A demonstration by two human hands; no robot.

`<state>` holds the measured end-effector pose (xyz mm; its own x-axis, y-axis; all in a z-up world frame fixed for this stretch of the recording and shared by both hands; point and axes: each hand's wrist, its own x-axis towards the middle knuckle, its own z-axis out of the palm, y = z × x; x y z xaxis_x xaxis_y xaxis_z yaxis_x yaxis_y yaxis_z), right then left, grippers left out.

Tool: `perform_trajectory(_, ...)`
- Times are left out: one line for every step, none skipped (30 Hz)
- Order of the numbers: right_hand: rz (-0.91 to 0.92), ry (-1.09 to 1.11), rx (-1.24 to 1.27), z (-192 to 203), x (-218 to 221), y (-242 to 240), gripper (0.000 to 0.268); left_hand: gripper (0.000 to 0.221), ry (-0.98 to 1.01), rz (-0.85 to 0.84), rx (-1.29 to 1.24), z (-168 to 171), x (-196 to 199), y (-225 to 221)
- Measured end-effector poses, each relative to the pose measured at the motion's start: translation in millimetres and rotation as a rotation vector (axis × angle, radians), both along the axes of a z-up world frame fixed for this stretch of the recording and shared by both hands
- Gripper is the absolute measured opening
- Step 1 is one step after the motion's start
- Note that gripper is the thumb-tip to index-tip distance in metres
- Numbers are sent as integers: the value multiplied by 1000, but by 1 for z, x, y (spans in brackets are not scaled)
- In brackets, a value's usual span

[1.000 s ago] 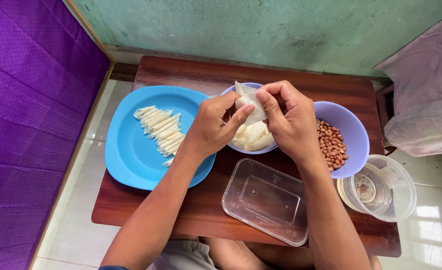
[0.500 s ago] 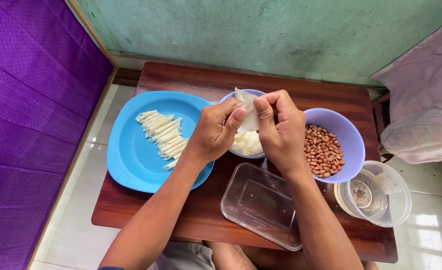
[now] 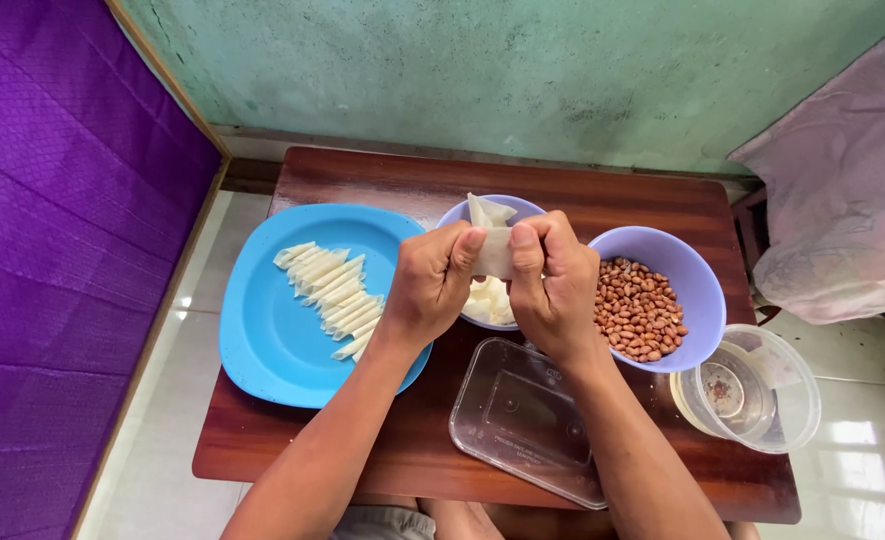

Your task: A person is manually preparing peanut snacks by placing a peanut on a small square wrapper, rolling it into a tight cylinder, and arranging the finished rolls on a blue plate.

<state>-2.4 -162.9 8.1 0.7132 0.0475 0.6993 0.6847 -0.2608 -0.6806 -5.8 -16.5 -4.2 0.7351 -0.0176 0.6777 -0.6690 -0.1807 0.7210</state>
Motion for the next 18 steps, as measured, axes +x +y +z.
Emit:
perform_trajectory(0,-2,-4,0,1,-1,31,47,-2,0,-4,2,-1,-1)
perform_trajectory(14,-15,1,-1,2,-2,28,37,-16,38,-17,4,-2,-2)
perform_trajectory(28,-29,6,-1,3,-2,26,28,-30,76,-30,6,-3,-3)
perform_trajectory(30,-30,3,-2,3,-3,26,28,-31,77,-33,6,-2,-2)
perform_trajectory(54,-44,13,-2,4,-3,22,27,-35,70,-55,6,-1,0)
perform_trajectory(82,-56,22,-3,3,-3,23,25,-37,66,-77,5,-1,2)
perform_trajectory(87,-54,18,-5,2,-1,23,25,-35,71,-81,3,-1,2)
perform_trajectory(78,-56,5,-5,1,1,18,23,-43,66,-86,3,0,2)
perform_trajectory(69,-59,-8,-5,1,2,15,22,-51,61,-92,3,0,2)
perform_trajectory(69,-60,-9,-7,1,2,15,22,-52,61,-93,3,0,2)
perform_trajectory(74,-65,2,-9,2,2,15,29,-52,72,-86,3,0,2)
perform_trajectory(81,-69,10,-11,3,2,15,37,-51,86,-81,2,0,1)
perform_trajectory(84,-70,7,-11,3,2,15,37,-53,88,-84,1,0,1)
perform_trajectory(62,-95,4,-11,3,2,15,34,-34,76,-80,-1,0,1)
perform_trajectory(39,-121,1,-12,4,3,15,32,-16,64,-76,-2,0,0)
perform_trajectory(42,-122,0,-10,3,3,15,32,-17,66,-77,0,-1,-1)
perform_trajectory(28,-132,-16,-9,3,3,17,27,-21,84,-46,2,-2,-3)
perform_trajectory(11,-144,-31,-8,2,3,18,22,-27,99,-14,4,-3,-5)
